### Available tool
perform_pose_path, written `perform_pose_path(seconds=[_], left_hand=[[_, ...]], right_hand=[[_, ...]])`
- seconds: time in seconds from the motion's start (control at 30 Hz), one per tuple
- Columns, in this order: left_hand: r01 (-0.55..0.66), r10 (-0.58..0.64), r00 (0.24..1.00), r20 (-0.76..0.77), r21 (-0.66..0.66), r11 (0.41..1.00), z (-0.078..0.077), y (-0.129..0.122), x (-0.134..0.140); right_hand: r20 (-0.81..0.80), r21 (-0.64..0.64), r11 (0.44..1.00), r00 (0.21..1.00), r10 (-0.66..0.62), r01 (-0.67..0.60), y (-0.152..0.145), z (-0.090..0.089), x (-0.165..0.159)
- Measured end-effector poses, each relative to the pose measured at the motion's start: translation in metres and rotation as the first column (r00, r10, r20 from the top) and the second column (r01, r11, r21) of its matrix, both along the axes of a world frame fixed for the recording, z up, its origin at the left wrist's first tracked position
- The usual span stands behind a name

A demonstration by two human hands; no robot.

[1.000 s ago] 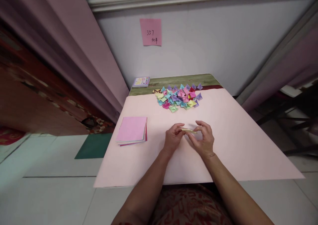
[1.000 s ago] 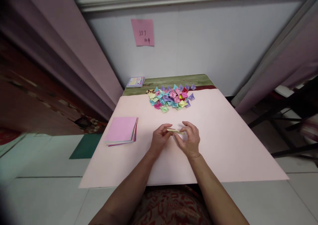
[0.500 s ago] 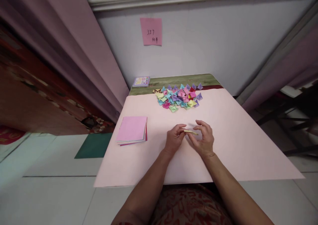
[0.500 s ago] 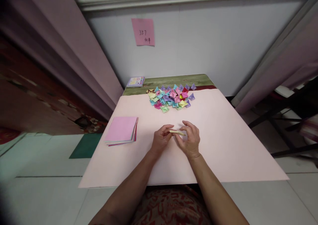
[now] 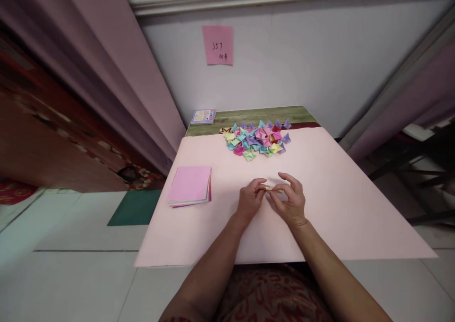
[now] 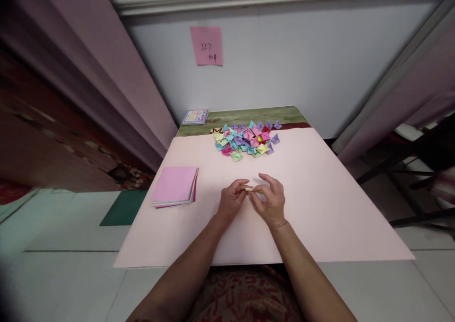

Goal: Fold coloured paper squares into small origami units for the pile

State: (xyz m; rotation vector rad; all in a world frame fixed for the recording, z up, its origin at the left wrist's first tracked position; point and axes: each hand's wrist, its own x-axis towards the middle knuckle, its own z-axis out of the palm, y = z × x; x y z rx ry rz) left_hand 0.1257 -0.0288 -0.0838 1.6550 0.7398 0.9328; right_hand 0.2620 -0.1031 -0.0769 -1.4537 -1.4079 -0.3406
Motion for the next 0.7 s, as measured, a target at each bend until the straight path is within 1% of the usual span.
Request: perform_pose_path(seconds=[0.17,0.33,0.5,0.63,0.7], left_hand=[[0.005,-0.005,1.0,-0.01,0.024,1.0,-0.001,0.0,0.0],[0.005,-0.005,1.0,-0.006,0.019,1.0,-0.001,0.0,0.0],[-0.017,0.017,1.0,-0.016,0.017,1.0,-0.002,0.0,0.0],[-0.073,0.074,0.997,0.019,-0.03,0.997,-0.002,0.002,0.0],[-0.091,0.091,0.996,0.017,-0.023,0.996,-0.001,0.003,0.0]], right_hand=[[0.018,-0.014,1.0,1.0,0.01,-0.009,0.001,0.003,-0.001],[0.046,-0.024,0.999,0.999,0.023,-0.022,0.001,0.006,-0.002],[0.077,-0.05,0.999,0.997,0.005,-0.001,0.004,0.001,0.001],[0.072,-0.082,0.996,0.997,-0.021,0.027,0.007,-0.004,0.004],[0.072,-0.108,0.993,0.996,-0.046,0.054,0.007,-0.007,0.004]])
